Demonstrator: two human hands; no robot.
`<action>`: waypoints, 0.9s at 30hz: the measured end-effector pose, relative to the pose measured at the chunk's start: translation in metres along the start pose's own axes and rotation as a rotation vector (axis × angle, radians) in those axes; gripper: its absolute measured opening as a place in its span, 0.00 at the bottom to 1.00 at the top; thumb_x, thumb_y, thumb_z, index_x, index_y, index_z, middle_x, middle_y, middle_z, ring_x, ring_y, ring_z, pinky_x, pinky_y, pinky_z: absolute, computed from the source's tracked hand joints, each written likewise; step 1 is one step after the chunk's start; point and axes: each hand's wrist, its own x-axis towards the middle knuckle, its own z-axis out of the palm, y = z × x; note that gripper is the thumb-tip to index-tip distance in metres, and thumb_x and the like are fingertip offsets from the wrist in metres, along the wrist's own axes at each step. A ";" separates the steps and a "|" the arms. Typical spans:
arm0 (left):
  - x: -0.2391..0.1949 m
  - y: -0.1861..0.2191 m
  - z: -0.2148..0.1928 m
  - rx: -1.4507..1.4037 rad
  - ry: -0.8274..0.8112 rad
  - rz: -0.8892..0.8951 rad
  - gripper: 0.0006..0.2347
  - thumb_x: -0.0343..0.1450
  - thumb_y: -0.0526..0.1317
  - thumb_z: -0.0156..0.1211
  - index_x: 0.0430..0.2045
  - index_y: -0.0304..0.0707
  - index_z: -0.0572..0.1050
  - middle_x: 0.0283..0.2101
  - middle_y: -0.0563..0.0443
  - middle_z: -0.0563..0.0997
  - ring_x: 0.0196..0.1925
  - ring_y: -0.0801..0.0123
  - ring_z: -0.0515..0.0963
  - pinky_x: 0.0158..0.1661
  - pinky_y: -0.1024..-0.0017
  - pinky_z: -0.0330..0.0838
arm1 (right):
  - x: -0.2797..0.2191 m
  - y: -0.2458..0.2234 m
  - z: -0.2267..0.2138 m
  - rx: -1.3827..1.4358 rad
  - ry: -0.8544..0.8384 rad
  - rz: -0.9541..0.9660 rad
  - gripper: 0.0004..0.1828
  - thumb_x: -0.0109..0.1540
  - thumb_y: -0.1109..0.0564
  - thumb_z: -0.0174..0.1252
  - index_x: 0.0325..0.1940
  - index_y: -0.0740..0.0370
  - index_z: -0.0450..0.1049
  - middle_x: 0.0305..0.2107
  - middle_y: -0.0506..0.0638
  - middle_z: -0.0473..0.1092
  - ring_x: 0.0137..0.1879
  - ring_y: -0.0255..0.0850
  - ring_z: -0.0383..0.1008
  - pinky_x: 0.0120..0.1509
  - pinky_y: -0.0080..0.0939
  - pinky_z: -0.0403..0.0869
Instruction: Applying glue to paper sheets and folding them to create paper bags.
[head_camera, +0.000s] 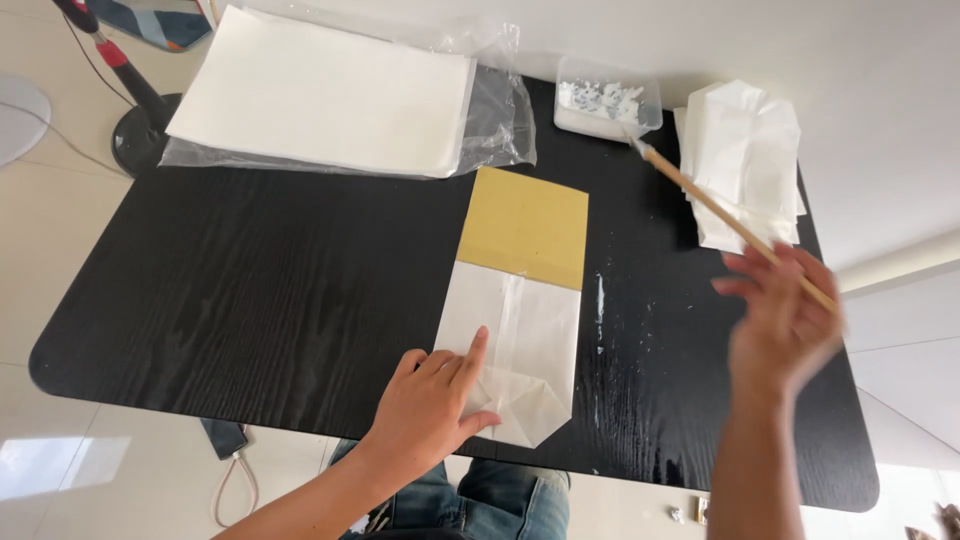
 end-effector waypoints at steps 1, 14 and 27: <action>0.003 0.002 0.000 0.000 0.003 0.002 0.46 0.65 0.64 0.71 0.72 0.36 0.56 0.44 0.50 0.83 0.45 0.62 0.80 0.50 0.61 0.68 | 0.012 0.007 0.014 -0.001 0.001 -0.004 0.10 0.79 0.60 0.47 0.57 0.71 0.70 0.43 0.65 0.75 0.44 0.50 0.82 0.39 0.40 0.82; 0.056 -0.004 -0.020 -0.145 -0.504 -0.043 0.56 0.65 0.62 0.73 0.76 0.29 0.39 0.45 0.44 0.76 0.46 0.56 0.74 0.46 0.61 0.70 | 0.090 0.092 0.107 -0.249 -0.278 0.293 0.22 0.71 0.47 0.48 0.67 0.56 0.67 0.46 0.50 0.75 0.52 0.36 0.78 0.45 0.35 0.83; 0.019 -0.002 0.013 -0.189 -0.040 0.232 0.02 0.69 0.37 0.64 0.33 0.44 0.81 0.40 0.48 0.78 0.48 0.51 0.80 0.47 0.59 0.71 | 0.015 0.083 0.021 -0.596 -0.205 0.157 0.45 0.70 0.47 0.67 0.75 0.64 0.42 0.65 0.64 0.46 0.72 0.59 0.54 0.64 0.40 0.74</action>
